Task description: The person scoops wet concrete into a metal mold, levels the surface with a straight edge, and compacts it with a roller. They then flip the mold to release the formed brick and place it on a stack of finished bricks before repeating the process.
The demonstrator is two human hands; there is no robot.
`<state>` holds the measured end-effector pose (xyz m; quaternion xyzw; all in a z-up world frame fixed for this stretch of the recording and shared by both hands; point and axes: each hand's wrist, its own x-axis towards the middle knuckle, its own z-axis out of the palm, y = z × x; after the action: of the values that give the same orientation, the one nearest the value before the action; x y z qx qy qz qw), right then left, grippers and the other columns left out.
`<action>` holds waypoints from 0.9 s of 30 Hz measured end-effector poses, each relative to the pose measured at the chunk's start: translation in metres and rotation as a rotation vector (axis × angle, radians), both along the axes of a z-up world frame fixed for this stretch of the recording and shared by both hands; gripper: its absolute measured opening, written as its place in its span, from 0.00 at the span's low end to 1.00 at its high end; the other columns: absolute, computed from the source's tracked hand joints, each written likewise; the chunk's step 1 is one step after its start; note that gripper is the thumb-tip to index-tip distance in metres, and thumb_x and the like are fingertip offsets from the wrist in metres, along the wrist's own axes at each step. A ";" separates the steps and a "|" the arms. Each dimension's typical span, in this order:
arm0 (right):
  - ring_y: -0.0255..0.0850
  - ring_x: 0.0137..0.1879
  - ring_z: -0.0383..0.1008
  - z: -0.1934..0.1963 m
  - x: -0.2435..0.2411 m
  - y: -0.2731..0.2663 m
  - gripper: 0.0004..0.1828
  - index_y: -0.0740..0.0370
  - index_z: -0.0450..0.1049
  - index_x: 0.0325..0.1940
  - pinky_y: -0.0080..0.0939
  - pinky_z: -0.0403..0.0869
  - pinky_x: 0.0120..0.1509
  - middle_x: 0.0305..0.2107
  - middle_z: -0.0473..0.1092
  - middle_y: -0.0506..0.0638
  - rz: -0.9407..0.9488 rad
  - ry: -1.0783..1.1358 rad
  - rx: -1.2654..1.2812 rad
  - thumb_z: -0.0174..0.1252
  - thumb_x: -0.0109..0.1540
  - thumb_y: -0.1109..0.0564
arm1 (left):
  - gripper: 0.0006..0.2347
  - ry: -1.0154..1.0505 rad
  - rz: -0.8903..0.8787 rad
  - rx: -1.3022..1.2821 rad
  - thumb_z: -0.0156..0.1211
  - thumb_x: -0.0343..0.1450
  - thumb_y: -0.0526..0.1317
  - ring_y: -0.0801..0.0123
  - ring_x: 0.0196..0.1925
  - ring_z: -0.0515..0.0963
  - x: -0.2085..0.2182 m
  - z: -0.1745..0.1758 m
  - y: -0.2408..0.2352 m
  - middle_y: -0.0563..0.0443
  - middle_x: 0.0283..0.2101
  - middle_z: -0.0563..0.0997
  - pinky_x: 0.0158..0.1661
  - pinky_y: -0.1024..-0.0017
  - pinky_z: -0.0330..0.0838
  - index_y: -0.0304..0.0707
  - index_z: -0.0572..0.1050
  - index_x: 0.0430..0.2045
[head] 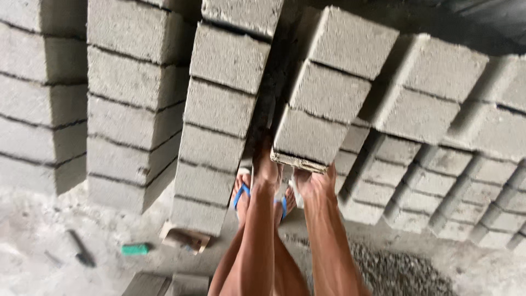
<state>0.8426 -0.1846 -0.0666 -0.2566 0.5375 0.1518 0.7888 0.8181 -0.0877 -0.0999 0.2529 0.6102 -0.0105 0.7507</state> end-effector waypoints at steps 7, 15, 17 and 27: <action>0.46 0.45 0.72 0.241 -0.052 -0.011 0.14 0.62 0.72 0.45 0.43 0.70 0.49 0.40 0.72 0.54 0.207 0.100 -0.070 0.48 0.59 0.56 | 0.20 -0.314 -0.319 -0.002 0.37 0.69 0.34 0.58 0.66 0.56 -0.080 0.247 0.022 0.36 0.63 0.58 0.62 0.66 0.49 0.26 0.59 0.57; 0.36 0.20 0.62 0.391 -0.118 -0.060 0.36 0.53 0.51 0.53 0.32 0.59 0.13 0.19 0.61 0.48 0.737 -0.214 -0.426 0.58 0.48 0.40 | 0.20 -0.387 -0.966 0.050 0.38 0.70 0.46 0.61 0.61 0.68 -0.109 0.416 0.025 0.44 0.59 0.68 0.54 0.64 0.70 0.46 0.62 0.57; 0.55 0.39 0.70 0.395 -0.134 -0.084 0.47 0.46 0.43 0.71 0.48 0.72 0.27 0.43 0.65 0.72 0.920 -0.132 -0.772 0.57 0.54 0.38 | 0.19 -0.421 -1.066 0.291 0.53 0.68 0.55 0.40 0.54 0.68 -0.123 0.382 0.018 0.37 0.57 0.67 0.44 0.51 0.70 0.42 0.78 0.43; 0.65 0.45 0.70 0.496 -0.305 -0.151 0.27 0.56 0.49 0.65 0.65 0.75 0.38 0.51 0.59 0.72 -0.115 -0.250 -0.977 0.50 0.64 0.55 | 0.23 -0.329 -1.605 0.748 0.41 0.66 0.65 0.54 0.42 0.79 -0.195 0.486 -0.072 0.52 0.31 0.81 0.41 0.57 0.71 0.51 0.78 0.26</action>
<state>0.5375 -0.3357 0.4296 -0.5818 0.4606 -0.1929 0.6420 0.6232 -0.1595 0.3860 0.8290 0.0985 -0.2960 0.4642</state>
